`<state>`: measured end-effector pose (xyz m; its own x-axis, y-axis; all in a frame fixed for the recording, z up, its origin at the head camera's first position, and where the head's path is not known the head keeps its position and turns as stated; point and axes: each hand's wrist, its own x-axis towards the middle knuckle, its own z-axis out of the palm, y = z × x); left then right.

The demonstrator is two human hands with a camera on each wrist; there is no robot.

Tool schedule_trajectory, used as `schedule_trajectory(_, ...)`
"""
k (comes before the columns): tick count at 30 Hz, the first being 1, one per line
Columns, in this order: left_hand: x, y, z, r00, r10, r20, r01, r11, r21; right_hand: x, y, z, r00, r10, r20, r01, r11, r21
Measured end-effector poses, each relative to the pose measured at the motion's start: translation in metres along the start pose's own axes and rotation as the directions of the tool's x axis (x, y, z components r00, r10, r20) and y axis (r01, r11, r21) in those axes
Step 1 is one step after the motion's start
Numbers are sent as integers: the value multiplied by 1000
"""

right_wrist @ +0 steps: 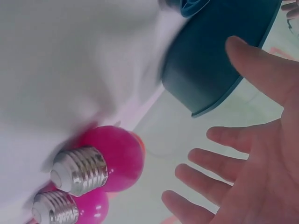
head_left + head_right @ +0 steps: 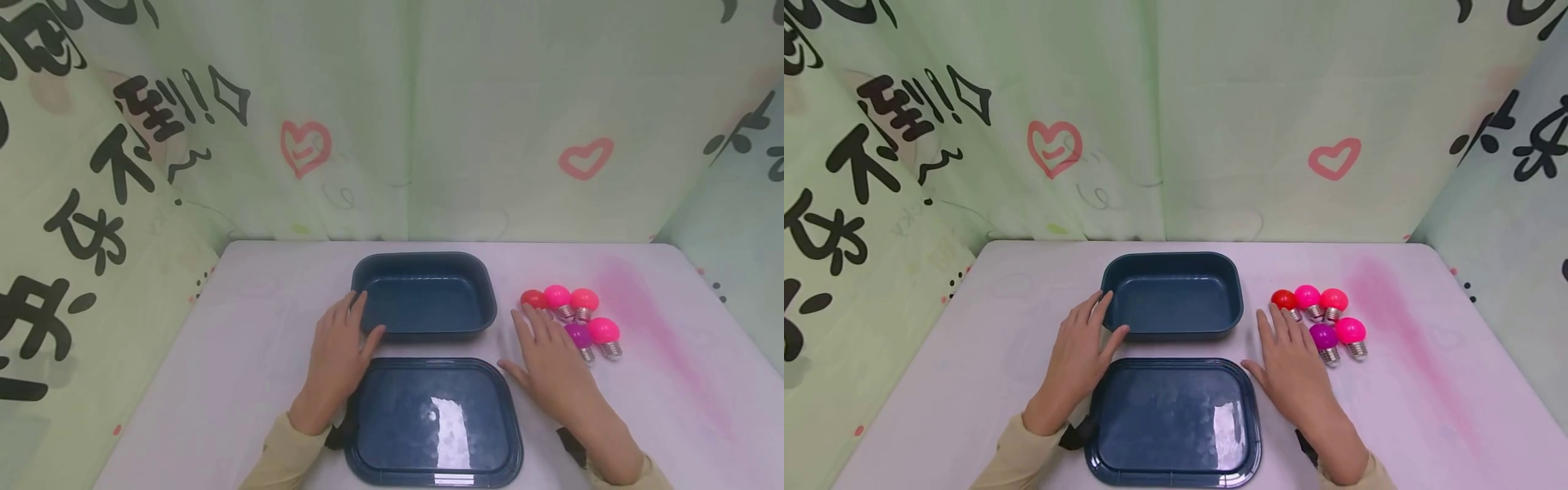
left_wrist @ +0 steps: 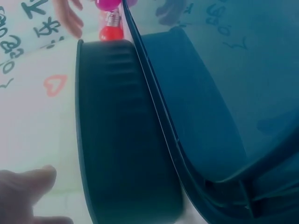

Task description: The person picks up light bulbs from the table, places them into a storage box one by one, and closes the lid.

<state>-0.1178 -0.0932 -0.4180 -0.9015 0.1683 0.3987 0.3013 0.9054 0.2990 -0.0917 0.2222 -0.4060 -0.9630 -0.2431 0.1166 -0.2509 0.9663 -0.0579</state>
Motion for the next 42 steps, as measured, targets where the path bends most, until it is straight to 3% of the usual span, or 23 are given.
schedule_trajectory(14,12,-7,2,996,-7,-87,-1,995,-98,2,15,0,1000,29,-8,-29,1000,3)
schedule_trajectory(23,18,-12,5,996,-84,-23,79,984,-161,1,23,0,999,33,17,-33,999,-3)
schedule_trajectory(30,25,-16,7,994,-110,-24,102,972,-214,0,28,-2,996,79,48,-81,996,35)
schedule_trajectory(42,29,-23,8,980,-194,50,198,901,-386,-1,31,-1,996,74,51,-76,997,30)
